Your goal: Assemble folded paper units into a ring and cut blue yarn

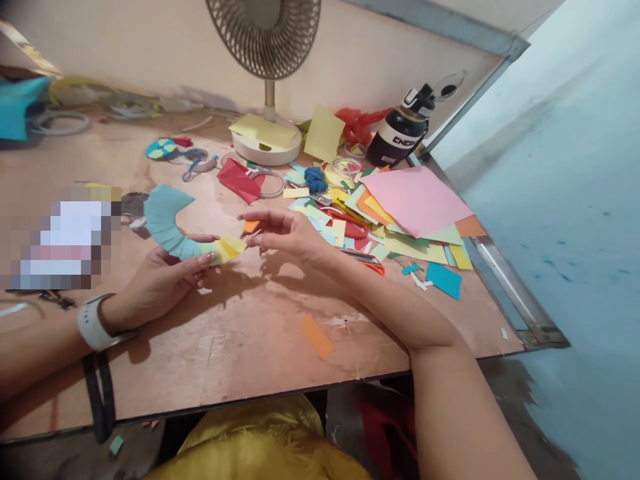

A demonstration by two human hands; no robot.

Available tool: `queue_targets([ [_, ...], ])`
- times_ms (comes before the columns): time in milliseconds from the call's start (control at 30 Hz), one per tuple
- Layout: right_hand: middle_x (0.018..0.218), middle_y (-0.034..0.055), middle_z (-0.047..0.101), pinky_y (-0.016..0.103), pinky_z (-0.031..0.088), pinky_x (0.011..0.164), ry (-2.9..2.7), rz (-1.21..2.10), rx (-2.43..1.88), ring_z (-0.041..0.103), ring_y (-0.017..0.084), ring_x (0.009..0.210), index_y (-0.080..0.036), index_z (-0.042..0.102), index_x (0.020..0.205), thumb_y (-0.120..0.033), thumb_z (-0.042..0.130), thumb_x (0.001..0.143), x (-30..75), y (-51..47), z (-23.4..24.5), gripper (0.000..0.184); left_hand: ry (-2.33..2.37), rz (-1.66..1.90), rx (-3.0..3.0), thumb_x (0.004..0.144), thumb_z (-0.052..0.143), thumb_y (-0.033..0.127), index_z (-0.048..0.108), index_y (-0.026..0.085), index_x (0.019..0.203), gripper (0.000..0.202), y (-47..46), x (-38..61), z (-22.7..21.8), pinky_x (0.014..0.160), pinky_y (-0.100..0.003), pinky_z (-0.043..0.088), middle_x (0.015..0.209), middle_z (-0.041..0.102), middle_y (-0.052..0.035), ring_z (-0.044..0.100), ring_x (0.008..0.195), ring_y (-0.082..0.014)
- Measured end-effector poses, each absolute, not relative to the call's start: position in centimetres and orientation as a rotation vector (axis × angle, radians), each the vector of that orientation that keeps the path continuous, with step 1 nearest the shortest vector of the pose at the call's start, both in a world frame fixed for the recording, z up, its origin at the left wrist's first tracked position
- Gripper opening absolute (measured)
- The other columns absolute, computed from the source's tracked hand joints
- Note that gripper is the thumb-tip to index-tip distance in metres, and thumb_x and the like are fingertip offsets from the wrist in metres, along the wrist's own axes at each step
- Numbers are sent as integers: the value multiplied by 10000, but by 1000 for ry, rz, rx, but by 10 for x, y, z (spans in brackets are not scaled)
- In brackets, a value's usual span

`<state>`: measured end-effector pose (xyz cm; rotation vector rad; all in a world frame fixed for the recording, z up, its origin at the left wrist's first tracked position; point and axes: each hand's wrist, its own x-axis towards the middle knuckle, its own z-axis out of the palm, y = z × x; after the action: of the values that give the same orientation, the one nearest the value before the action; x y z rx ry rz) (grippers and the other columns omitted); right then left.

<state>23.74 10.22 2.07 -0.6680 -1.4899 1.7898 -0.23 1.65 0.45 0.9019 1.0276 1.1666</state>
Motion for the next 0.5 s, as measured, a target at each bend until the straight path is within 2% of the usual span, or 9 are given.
queue_targets([
  [100, 838, 10, 797, 207, 582, 646, -1451, 1771, -711, 732, 112, 733, -180, 791, 1093, -388, 962, 708, 236, 101, 21, 470, 1040, 1172, 892, 735, 963, 329, 807, 196, 1098, 418, 17, -3, 4, 516, -166, 532, 780, 780, -8, 623, 530, -78],
  [200, 638, -42, 695, 172, 431, 484, -1416, 1692, -824, 569, 47, 511, -177, 818, 958, -506, 898, 775, 235, 100, 20, 385, 1050, 1150, 906, 743, 959, 346, 814, 192, 1109, 423, 17, -3, 4, 518, -167, 538, 751, 774, -12, 649, 551, -95],
  [300, 609, -63, 644, 184, 313, 423, -1414, 1629, -863, 431, 21, 457, -185, 824, 871, -557, 901, 745, 233, 99, 21, 400, 1054, 1149, 903, 733, 966, 359, 819, 187, 1109, 439, 17, -3, 4, 514, -169, 546, 741, 776, -17, 651, 540, -96],
  [500, 692, -32, 692, 190, 312, 407, -1435, 1662, -866, 512, 35, 477, -170, 773, 845, -593, 883, 751, 229, 93, 28, 447, 1052, 1135, 892, 729, 970, 362, 816, 206, 1102, 432, 16, -2, 5, 528, -173, 559, 796, 795, -20, 652, 541, -89],
])
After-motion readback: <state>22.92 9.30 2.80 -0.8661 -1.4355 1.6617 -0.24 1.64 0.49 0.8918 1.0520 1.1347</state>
